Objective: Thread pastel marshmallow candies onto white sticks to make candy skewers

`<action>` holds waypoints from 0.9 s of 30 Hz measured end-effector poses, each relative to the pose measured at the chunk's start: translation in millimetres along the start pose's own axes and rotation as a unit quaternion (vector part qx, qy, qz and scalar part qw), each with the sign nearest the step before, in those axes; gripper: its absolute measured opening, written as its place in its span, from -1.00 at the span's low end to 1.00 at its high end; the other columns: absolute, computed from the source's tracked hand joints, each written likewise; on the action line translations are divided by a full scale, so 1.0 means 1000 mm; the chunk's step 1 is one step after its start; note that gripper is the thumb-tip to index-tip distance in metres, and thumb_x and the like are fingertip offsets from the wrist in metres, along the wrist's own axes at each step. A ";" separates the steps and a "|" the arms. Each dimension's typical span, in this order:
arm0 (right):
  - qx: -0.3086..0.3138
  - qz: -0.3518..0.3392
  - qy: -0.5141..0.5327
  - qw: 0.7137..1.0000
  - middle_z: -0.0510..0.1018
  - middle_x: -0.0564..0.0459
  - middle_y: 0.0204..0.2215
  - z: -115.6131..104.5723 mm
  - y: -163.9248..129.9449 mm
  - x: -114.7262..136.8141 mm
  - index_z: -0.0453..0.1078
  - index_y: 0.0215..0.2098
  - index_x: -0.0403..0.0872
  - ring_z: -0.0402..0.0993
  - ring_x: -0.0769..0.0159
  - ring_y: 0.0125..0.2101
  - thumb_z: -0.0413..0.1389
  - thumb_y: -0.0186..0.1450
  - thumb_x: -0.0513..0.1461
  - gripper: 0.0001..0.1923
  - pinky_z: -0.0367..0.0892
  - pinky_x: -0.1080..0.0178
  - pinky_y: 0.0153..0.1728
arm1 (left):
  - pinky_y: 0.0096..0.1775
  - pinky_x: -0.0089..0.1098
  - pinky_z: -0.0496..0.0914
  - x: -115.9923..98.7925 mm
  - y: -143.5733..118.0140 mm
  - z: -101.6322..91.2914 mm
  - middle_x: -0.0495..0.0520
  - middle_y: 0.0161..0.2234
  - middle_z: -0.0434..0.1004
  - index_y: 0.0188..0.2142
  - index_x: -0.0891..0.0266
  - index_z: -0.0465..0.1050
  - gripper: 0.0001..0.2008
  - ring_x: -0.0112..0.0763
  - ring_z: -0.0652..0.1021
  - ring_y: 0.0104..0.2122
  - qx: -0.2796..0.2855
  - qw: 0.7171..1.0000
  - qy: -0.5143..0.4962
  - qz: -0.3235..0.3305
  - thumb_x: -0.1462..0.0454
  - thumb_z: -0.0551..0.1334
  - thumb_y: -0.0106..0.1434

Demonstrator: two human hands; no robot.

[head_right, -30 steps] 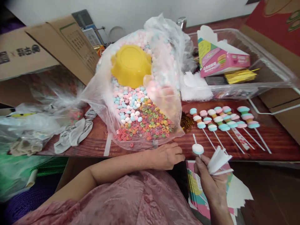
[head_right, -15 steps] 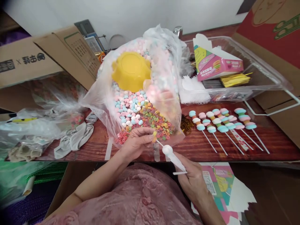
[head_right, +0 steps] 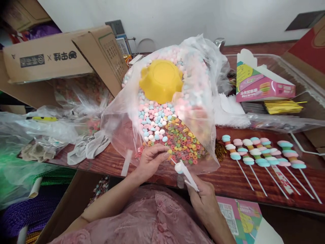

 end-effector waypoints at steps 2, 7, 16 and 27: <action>-0.010 0.032 0.029 0.999 0.31 0.16 -0.69 0.006 0.001 -0.007 0.62 -0.16 -0.11 0.23 0.39 -0.67 0.07 0.38 -0.06 -0.64 0.19 0.35 -0.63 | -0.32 -0.46 0.42 0.006 0.000 -0.002 0.00 -0.42 0.61 -0.34 0.20 0.68 -0.73 -0.51 0.53 -0.41 -0.010 0.999 -0.035 -0.003 0.10 0.51 0.02; -0.011 0.032 0.046 0.998 0.26 0.18 -0.69 0.013 0.003 -0.008 0.62 -0.12 -0.15 0.18 0.42 -0.66 0.09 0.38 -0.04 -0.60 0.17 0.37 -0.62 | -0.46 -0.48 0.34 0.028 -0.003 0.000 -0.04 -0.55 0.55 -0.34 0.24 0.66 -0.65 -0.56 0.46 -0.57 0.011 0.989 -0.121 -0.085 0.08 0.55 -0.06; -0.034 -0.103 -0.044 0.993 0.47 0.18 -0.60 0.000 -0.003 0.017 0.60 -0.03 -0.09 0.35 0.43 -0.65 0.06 0.39 -0.26 -0.70 0.30 0.42 -0.58 | -0.43 -0.50 0.34 0.017 -0.003 -0.010 0.01 -0.47 0.60 -0.39 0.25 0.66 -0.70 -0.54 0.47 -0.51 0.016 0.998 0.026 -0.060 0.10 0.53 -0.03; -0.054 -0.218 -0.099 0.969 0.71 -0.01 -0.21 -0.001 -0.006 0.023 0.58 -0.01 -0.03 0.68 0.22 -0.32 0.04 0.32 -0.33 -0.64 0.55 0.31 -0.29 | -0.52 -0.52 0.23 0.034 -0.014 0.006 -0.04 -0.59 0.49 -0.39 0.32 0.64 -0.59 -0.61 0.37 -0.62 0.126 0.973 0.005 -0.193 0.04 0.55 -0.11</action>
Point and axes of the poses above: each hand's wrist, its own y-axis towards the middle knuckle, its own z-axis out of the palm, x = y × z, the point moved 9 cm from there along y, towards the middle knuckle
